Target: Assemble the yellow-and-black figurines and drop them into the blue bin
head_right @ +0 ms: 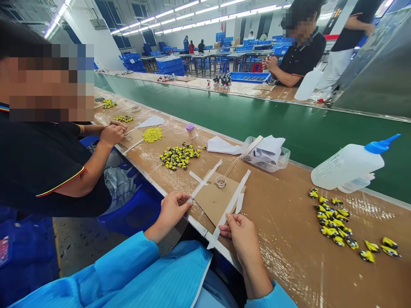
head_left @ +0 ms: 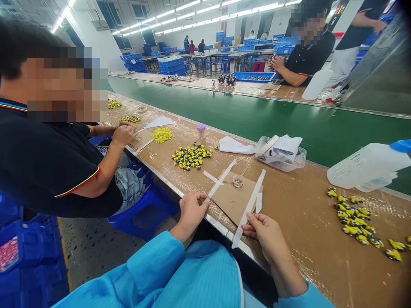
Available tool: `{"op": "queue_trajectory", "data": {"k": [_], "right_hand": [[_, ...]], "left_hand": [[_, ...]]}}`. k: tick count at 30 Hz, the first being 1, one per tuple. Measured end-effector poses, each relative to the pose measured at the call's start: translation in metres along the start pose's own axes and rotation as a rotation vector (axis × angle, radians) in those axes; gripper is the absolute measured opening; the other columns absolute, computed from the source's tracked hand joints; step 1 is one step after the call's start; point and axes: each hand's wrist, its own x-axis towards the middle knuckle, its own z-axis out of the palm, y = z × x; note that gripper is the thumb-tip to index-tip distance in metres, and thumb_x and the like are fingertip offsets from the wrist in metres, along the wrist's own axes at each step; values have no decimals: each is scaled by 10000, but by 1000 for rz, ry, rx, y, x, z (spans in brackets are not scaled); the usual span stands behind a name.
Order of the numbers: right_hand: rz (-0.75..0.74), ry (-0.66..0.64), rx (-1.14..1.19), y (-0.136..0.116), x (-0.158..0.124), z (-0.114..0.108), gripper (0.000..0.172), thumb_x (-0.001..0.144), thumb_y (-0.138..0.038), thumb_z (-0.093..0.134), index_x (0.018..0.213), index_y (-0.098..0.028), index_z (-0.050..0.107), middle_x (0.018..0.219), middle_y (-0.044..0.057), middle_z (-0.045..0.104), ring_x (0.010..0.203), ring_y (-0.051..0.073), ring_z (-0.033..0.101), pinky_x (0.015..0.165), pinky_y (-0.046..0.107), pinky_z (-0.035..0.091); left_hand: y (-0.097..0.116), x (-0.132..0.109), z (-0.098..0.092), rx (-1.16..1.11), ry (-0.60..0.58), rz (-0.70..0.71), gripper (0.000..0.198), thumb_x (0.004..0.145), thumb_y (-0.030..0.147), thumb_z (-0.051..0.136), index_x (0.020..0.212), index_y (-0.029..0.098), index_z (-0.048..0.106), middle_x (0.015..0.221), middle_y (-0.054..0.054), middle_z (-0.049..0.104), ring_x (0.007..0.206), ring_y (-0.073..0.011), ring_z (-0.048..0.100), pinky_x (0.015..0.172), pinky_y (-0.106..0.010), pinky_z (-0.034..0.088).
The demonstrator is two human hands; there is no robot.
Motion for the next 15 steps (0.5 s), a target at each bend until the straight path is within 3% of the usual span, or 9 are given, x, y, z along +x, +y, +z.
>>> {"op": "queue_trajectory", "data": {"k": [8,12,15], "right_hand": [[2,-11,-8,-1,3,-1,316,617,-369,757,670,-138,548,455,9,619,393,81,565,442,166,498],[7,-5,-15,0,2,-3,346,598,-393,757,691,-136,545,446,8,614,385,78,558,440,161,495],[8,-11,-17,1,2,-4,359,593,-402,758,702,-137,542,451,6,617,394,78,561,447,160,497]], "left_hand": [[-5,4,2,-16,-2,109,117,695,207,674,811,205,661,837,-20,638,843,-188,577,774,-327,437],[-5,37,1,-26,4,245,272,767,137,573,1033,176,612,992,-63,597,910,-184,563,807,-314,448],[-1,72,0,-7,-64,387,267,791,127,546,1044,167,625,1048,-87,586,972,-204,543,871,-334,423]]}}
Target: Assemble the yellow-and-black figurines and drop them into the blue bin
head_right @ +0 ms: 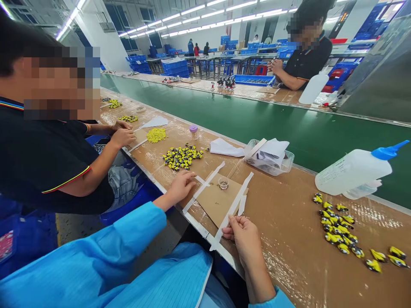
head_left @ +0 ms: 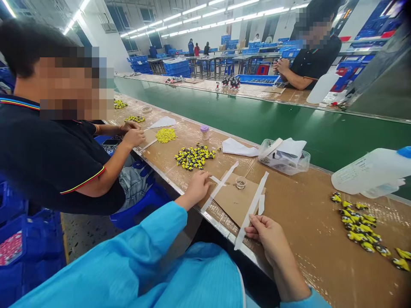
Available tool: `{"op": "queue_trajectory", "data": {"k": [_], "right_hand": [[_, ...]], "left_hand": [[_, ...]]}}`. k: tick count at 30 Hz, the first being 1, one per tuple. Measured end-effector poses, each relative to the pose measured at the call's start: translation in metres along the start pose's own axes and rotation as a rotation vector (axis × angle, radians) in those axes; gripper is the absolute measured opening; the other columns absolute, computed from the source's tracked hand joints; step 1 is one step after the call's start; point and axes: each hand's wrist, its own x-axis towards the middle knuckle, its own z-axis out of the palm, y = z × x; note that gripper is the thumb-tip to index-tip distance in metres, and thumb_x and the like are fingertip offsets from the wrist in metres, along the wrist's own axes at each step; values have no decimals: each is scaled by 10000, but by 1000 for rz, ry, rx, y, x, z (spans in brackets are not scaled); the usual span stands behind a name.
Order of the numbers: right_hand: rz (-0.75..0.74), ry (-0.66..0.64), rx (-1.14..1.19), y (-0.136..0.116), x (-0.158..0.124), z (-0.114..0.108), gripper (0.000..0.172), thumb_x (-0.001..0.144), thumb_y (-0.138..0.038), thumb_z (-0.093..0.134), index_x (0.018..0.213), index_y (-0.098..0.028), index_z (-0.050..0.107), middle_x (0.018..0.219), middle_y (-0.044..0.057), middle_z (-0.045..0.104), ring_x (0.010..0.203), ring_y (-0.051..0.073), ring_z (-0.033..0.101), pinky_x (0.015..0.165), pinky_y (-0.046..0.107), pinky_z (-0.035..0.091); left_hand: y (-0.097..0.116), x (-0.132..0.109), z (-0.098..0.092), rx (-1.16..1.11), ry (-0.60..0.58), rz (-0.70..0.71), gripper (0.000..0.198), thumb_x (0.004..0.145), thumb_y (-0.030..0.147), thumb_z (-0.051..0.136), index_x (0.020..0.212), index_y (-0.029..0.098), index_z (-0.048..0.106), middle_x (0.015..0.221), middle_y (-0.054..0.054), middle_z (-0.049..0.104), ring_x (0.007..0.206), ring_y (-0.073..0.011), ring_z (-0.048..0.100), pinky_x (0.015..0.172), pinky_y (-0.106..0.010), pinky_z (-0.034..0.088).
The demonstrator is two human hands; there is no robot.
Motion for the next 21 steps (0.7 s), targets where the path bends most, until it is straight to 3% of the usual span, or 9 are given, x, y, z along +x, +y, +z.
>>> {"op": "queue_trajectory", "data": {"k": [4,8,17,21], "right_hand": [[0,-12,-4,1,1,0,333,617,-384,750,681,-140,532,448,-7,609,407,75,567,454,158,500],[-7,-9,-11,2,3,0,275,671,-335,721,675,-139,527,443,-17,597,410,74,569,446,155,495],[8,14,-50,3,5,3,179,773,-248,635,690,-142,518,441,-2,607,388,75,566,438,156,485],[16,19,-64,0,6,5,182,774,-243,638,684,-145,514,442,15,617,372,77,561,421,149,470]], "left_hand": [[-11,40,-4,12,-191,226,156,778,186,609,907,218,692,935,-48,623,971,-204,536,913,-330,380],[-19,65,-6,24,-366,379,92,757,233,652,833,216,699,846,-22,640,874,-170,551,848,-275,390],[-12,81,-10,115,-515,480,55,783,174,590,764,163,640,827,-37,642,838,-164,544,808,-258,380],[-8,85,-12,141,-578,469,55,764,138,577,767,168,623,784,-20,647,752,-148,553,710,-233,396]]}}
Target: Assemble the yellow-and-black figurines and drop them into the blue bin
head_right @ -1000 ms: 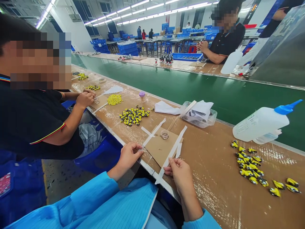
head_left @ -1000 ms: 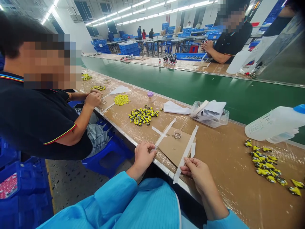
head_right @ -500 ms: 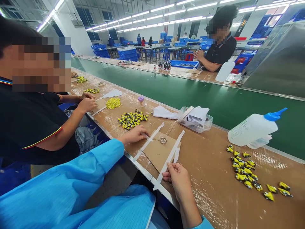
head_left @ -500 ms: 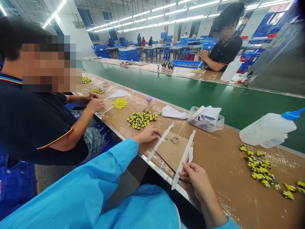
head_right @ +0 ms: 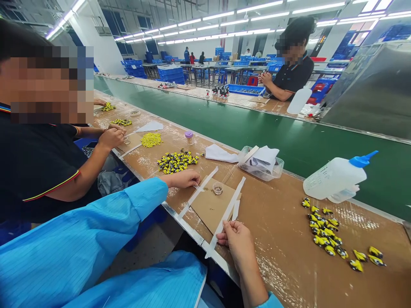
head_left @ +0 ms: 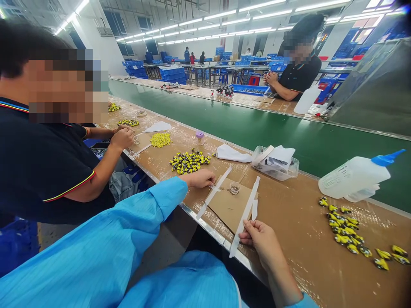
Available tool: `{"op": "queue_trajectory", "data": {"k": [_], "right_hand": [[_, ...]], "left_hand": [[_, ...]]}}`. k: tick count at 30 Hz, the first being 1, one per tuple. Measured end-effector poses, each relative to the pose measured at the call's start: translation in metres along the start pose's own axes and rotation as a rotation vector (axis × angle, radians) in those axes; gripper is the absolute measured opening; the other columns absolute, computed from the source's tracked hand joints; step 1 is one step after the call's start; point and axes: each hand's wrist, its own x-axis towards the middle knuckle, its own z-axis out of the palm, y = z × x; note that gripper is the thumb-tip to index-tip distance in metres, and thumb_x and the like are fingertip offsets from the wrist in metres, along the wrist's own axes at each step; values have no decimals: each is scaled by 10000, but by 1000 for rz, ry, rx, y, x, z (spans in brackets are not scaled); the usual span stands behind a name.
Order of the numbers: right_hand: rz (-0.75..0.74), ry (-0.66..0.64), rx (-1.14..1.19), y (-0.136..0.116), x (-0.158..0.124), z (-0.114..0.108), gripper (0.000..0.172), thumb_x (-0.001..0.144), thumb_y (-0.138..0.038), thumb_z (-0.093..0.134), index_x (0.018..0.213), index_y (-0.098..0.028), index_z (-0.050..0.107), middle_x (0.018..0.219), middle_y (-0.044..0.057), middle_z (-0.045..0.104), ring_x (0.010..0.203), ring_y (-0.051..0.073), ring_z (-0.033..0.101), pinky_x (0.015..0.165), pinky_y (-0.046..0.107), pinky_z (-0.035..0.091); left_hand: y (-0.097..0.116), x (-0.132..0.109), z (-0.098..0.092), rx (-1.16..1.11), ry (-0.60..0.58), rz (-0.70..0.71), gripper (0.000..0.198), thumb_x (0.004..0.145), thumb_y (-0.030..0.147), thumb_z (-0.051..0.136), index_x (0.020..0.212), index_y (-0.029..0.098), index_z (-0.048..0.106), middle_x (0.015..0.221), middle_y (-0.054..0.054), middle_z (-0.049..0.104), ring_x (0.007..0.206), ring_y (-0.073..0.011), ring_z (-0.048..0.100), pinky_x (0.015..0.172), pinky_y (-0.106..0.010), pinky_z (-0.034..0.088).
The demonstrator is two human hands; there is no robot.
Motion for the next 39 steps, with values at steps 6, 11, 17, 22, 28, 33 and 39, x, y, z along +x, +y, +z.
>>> {"op": "queue_trajectory", "data": {"k": [6,11,17,22,28,33,39], "right_hand": [[-14,4,10,0,1,0,180,764,-228,645,665,-147,517,439,7,610,397,88,576,440,167,494],[-14,4,5,2,1,-1,172,769,-230,639,678,-147,519,446,15,617,396,88,578,437,161,487],[-12,0,11,0,0,0,176,755,-246,648,681,-149,521,444,18,621,374,86,562,435,169,488],[-24,-7,25,-4,-2,2,209,704,-266,691,653,-145,527,438,15,616,367,86,554,433,174,489],[-28,-11,38,-3,-3,1,223,695,-289,696,654,-142,533,443,15,616,371,80,554,435,165,483],[-24,-11,41,1,-2,0,238,685,-307,708,685,-142,537,452,18,623,375,81,555,441,167,485],[-22,-15,57,3,-3,-1,300,646,-359,732,702,-144,529,462,15,625,402,81,568,460,165,493]], "left_hand": [[-1,2,-1,-27,-57,-17,93,768,109,528,784,178,587,797,-2,643,740,-136,556,655,-212,391],[1,0,-6,-68,-97,-25,93,780,105,506,811,172,563,810,0,632,743,-129,548,649,-207,389],[4,8,-15,-106,-172,-12,90,736,81,536,756,162,569,748,17,610,700,-122,529,639,-206,387],[5,16,-18,-143,-194,4,67,712,103,575,729,165,590,718,33,618,679,-117,527,618,-199,391],[7,21,-19,-181,-188,-18,77,648,104,645,682,168,618,658,49,632,631,-103,550,581,-175,402],[5,12,-33,-175,52,-148,148,645,112,636,785,159,654,771,-4,666,723,-140,576,671,-221,435],[21,-44,-17,-222,383,-403,140,751,209,556,803,130,659,799,-55,667,747,-169,581,698,-277,449]]}}
